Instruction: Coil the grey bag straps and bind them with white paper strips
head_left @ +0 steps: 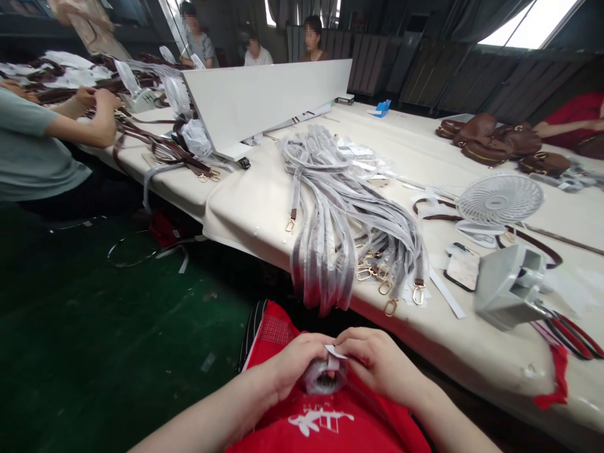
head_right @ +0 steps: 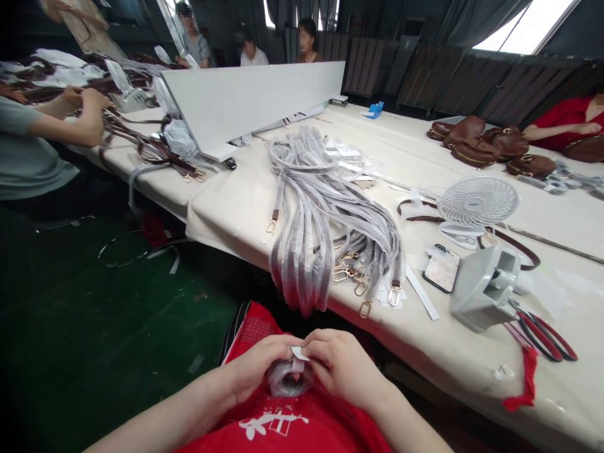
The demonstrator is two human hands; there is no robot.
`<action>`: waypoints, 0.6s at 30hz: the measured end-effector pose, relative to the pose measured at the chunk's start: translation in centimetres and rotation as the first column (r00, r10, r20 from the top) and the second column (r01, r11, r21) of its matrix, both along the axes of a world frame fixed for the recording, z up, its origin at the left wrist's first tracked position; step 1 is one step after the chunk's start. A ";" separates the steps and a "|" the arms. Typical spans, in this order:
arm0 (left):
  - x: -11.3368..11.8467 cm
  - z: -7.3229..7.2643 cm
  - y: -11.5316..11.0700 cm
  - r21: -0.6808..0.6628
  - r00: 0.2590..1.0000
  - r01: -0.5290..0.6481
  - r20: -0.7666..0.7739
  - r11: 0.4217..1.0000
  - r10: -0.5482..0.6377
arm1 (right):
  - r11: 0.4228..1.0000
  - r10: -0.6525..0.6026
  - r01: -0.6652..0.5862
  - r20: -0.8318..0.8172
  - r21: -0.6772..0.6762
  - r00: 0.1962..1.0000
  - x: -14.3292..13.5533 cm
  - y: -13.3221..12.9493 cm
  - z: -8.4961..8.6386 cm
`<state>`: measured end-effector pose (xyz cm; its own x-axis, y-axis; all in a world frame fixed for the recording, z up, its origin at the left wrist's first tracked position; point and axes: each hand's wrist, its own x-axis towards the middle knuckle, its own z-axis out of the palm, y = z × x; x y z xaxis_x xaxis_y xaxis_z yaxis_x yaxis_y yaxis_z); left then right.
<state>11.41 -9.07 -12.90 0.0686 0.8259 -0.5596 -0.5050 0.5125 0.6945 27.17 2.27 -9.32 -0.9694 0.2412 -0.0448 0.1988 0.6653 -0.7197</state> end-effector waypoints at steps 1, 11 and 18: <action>-0.1 0.1 0.1 -0.008 0.999 -0.018 0.029 1.000 0.019 | 1.000 0.003 -0.003 -0.014 0.016 1.000 0.2 -0.1 -0.2; 0.3 0.5 1.2 -0.035 0.990 -0.135 0.028 0.990 0.136 | 0.980 -0.062 0.094 -0.178 0.178 0.982 1.8 -0.8 -2.3; -0.3 1.4 1.8 0.080 0.995 -0.095 -0.019 0.992 0.096 | 0.906 -0.418 0.417 -0.310 -0.073 0.854 1.2 -1.8 -3.7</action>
